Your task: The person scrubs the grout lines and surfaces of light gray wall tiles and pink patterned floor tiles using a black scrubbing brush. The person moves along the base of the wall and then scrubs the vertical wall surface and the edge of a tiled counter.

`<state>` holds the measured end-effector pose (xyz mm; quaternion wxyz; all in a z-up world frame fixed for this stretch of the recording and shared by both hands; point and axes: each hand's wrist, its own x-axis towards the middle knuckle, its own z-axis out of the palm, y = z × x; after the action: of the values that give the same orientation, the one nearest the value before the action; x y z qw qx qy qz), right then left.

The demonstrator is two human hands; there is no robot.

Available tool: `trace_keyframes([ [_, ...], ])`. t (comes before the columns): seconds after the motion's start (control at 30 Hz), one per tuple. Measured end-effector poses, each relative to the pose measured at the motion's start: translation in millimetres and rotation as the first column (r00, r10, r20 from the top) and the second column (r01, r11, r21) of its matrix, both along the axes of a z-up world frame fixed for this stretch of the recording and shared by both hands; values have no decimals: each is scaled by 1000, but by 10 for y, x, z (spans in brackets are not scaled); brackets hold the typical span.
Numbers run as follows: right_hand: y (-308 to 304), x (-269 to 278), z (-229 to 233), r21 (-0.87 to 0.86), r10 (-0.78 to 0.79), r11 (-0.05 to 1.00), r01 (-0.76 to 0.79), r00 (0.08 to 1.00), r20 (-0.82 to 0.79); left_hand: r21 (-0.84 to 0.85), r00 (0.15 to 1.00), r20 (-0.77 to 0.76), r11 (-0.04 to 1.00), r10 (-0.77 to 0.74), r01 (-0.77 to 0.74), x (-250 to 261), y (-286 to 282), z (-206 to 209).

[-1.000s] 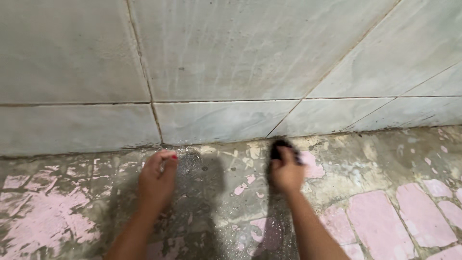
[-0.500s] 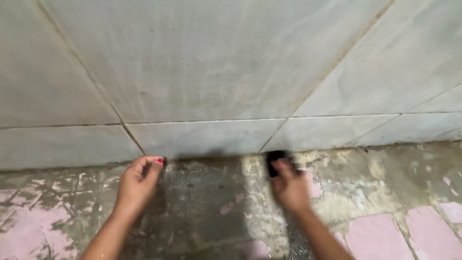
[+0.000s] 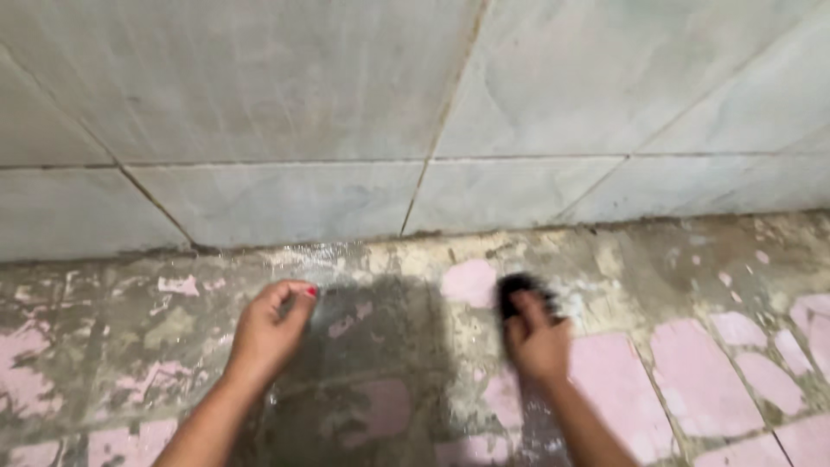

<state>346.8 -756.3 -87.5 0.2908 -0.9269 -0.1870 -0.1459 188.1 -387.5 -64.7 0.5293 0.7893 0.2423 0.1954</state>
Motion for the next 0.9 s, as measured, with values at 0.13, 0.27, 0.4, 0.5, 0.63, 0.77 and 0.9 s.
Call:
trace_keyframes([
  [0.13,364,-13,-53,-161,-174,978,134,947,-269,-176,996,-91,984,6,-22,34,-152,32],
  [0.27,1767,-1589,-4,224,139,968,113,504,-853,-162,991,-17,978,-136,131,282,-342,186],
  [0.4,1367,-1791,-180,753,557,602,266,536,-634,50,990,-9,989,-141,142,330,-167,187],
  [0.5,-201,-1045,-128,-38,-119,993,113,949,-292,-170,987,-62,976,-151,139,351,-111,-45],
  [0.63,-1065,-1017,44,-237,-533,829,506,843,-63,-209,967,110,946,-228,247,495,-465,-374],
  [0.77,244,-1463,-204,-86,-47,994,64,982,183,-39,916,159,925,-368,378,679,-1039,-241],
  [0.9,421,-1690,-64,-19,157,987,-157,988,-2,-153,915,35,903,-401,402,798,-1120,5],
])
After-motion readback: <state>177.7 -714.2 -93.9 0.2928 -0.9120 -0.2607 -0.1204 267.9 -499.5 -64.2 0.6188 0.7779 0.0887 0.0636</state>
